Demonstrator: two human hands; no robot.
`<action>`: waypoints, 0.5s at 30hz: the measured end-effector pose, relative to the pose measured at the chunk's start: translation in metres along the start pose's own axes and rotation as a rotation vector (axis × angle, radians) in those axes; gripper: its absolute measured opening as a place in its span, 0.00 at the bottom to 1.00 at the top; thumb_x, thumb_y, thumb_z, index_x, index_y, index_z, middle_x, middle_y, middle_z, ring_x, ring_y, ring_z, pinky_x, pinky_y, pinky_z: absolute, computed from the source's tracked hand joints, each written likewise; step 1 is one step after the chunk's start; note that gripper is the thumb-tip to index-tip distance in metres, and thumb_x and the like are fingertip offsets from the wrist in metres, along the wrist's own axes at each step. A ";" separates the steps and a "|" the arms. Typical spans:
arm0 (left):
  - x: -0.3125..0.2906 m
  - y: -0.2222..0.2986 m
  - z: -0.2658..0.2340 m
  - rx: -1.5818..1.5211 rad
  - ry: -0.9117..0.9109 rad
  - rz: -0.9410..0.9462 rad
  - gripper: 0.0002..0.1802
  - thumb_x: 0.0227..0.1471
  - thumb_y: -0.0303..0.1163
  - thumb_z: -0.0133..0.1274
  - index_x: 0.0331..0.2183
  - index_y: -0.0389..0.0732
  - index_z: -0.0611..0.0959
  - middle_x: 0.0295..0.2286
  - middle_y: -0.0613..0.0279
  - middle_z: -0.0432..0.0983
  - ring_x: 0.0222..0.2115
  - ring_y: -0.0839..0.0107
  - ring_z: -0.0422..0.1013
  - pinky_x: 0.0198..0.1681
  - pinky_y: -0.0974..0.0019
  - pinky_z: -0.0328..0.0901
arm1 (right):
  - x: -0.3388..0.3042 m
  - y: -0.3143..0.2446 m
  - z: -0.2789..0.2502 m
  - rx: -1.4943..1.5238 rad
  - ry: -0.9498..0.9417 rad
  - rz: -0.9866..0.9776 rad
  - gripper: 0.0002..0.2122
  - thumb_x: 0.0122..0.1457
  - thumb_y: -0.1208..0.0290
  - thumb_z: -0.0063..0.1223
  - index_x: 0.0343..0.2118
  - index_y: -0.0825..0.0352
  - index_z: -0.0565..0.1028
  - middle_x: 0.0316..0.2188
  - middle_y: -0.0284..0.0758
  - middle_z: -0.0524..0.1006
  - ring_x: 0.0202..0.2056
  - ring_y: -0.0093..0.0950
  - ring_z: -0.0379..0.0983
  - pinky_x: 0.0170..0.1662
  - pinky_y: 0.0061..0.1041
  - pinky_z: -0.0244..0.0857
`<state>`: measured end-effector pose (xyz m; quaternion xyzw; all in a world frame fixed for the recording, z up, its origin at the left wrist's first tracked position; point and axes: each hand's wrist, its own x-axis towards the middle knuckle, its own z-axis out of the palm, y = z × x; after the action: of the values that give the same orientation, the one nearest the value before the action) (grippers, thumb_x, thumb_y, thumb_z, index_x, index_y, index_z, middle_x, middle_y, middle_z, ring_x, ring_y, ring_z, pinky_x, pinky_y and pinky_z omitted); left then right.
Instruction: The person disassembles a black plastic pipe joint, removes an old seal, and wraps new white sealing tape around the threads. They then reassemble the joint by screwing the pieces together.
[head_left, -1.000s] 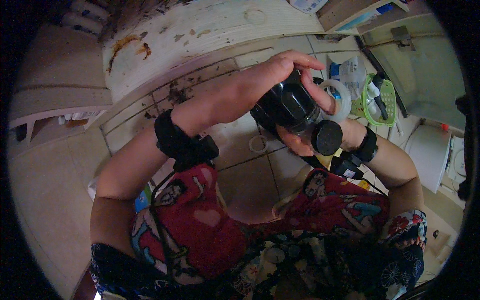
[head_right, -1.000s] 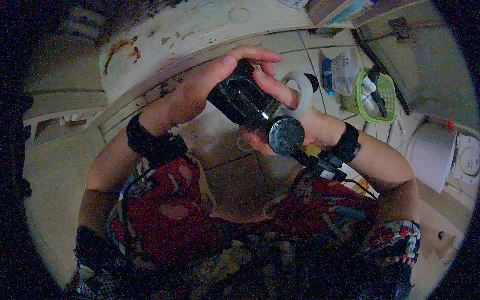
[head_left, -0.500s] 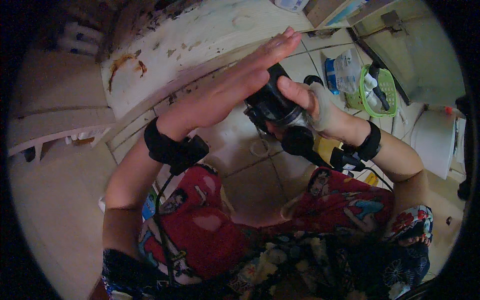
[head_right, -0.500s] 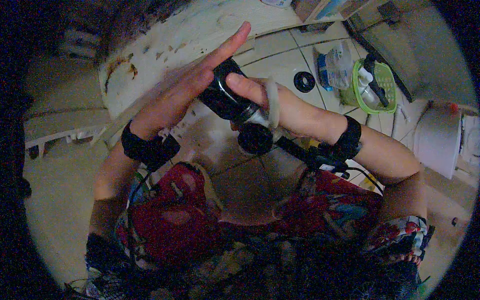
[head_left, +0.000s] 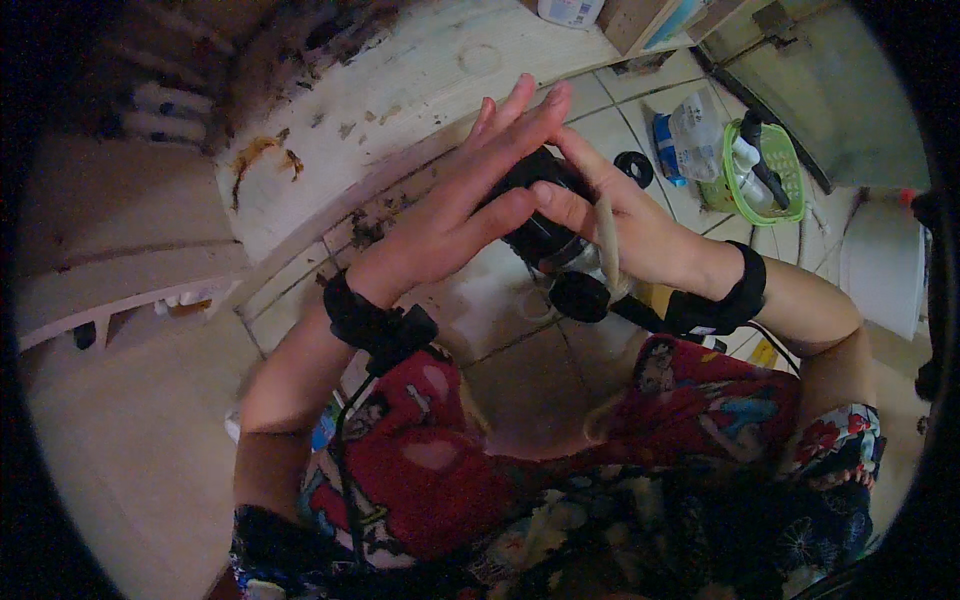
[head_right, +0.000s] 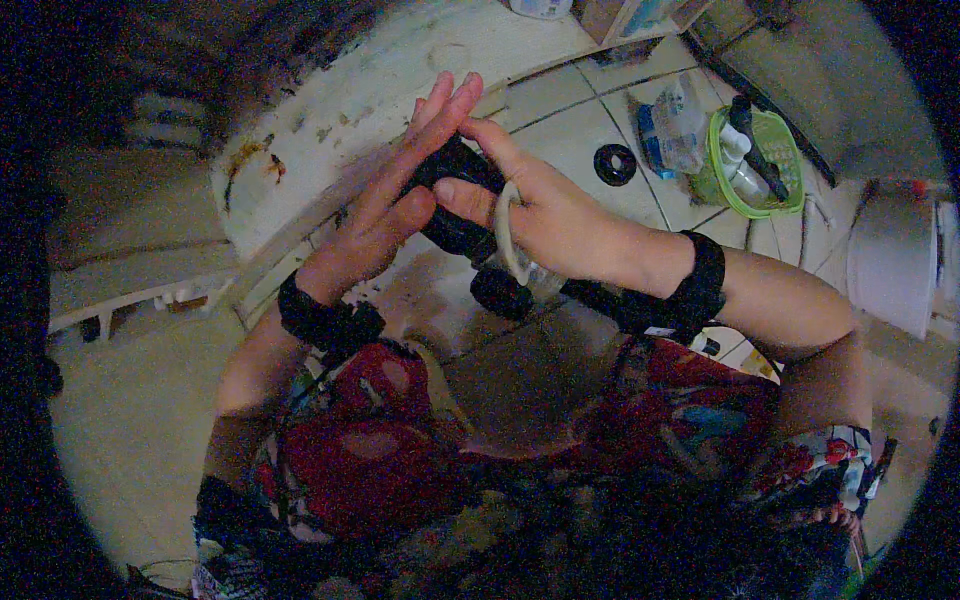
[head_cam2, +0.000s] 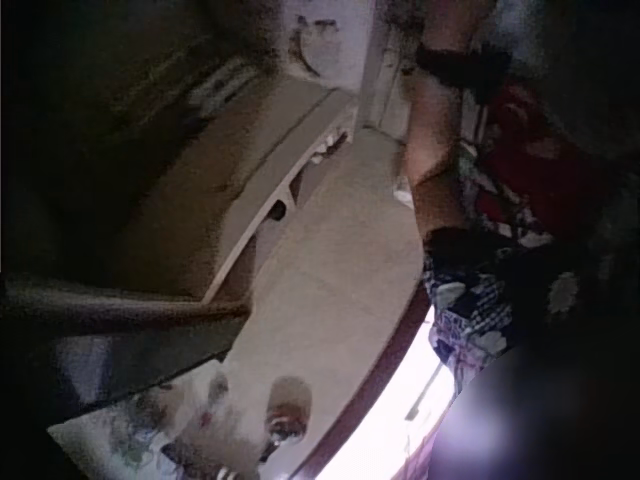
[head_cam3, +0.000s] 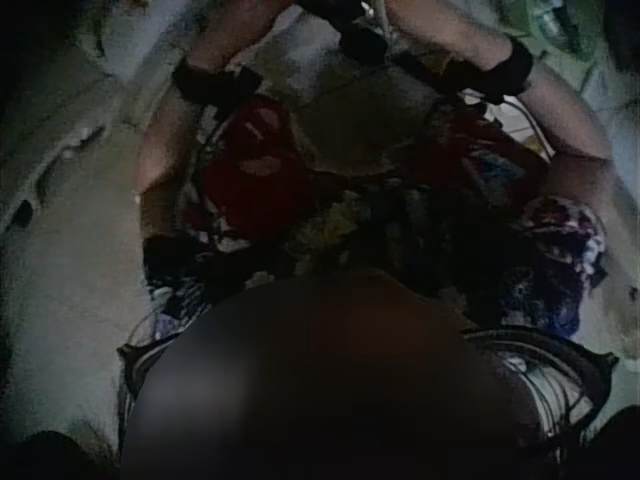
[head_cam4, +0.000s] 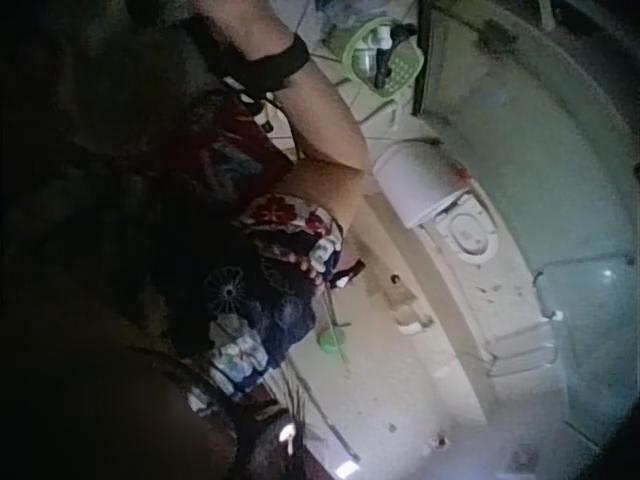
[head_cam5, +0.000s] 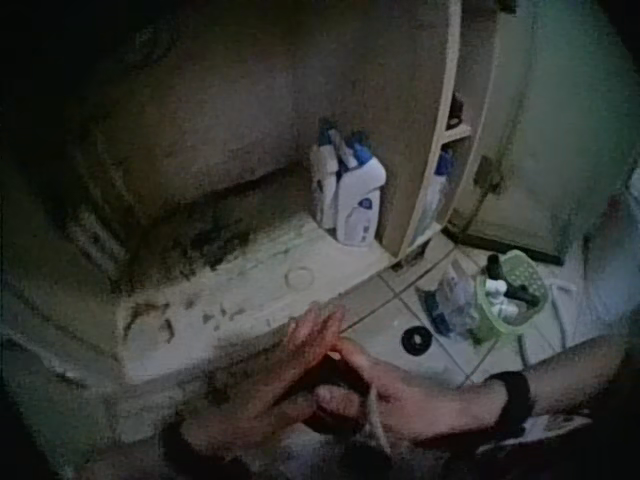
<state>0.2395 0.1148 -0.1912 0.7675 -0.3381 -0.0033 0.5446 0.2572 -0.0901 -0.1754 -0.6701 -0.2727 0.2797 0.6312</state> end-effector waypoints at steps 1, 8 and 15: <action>0.001 -0.002 0.000 0.031 0.024 0.034 0.35 0.61 0.50 0.40 0.64 0.46 0.55 0.65 0.53 0.42 0.66 0.53 0.36 0.65 0.48 0.32 | 0.001 0.002 0.000 -0.008 0.010 -0.007 0.30 0.64 0.58 0.48 0.62 0.70 0.55 0.55 0.44 0.68 0.55 0.30 0.64 0.57 0.28 0.58; 0.006 -0.008 0.003 0.101 0.061 -0.033 0.32 0.63 0.42 0.39 0.64 0.43 0.56 0.64 0.49 0.44 0.65 0.54 0.43 0.65 0.55 0.39 | 0.009 0.004 -0.007 -0.259 0.103 -0.052 0.26 0.64 0.64 0.48 0.60 0.71 0.57 0.48 0.49 0.73 0.50 0.37 0.71 0.53 0.29 0.62; -0.001 0.014 0.026 -0.066 0.279 -0.215 0.29 0.63 0.31 0.41 0.63 0.38 0.57 0.60 0.50 0.56 0.61 0.61 0.54 0.63 0.61 0.49 | 0.013 -0.004 -0.012 -0.407 0.119 -0.217 0.23 0.63 0.66 0.51 0.58 0.63 0.57 0.44 0.42 0.73 0.41 0.33 0.74 0.44 0.31 0.67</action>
<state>0.2216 0.0906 -0.1902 0.7741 -0.1749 0.0339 0.6075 0.2748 -0.0894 -0.1712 -0.7657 -0.3563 0.1094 0.5243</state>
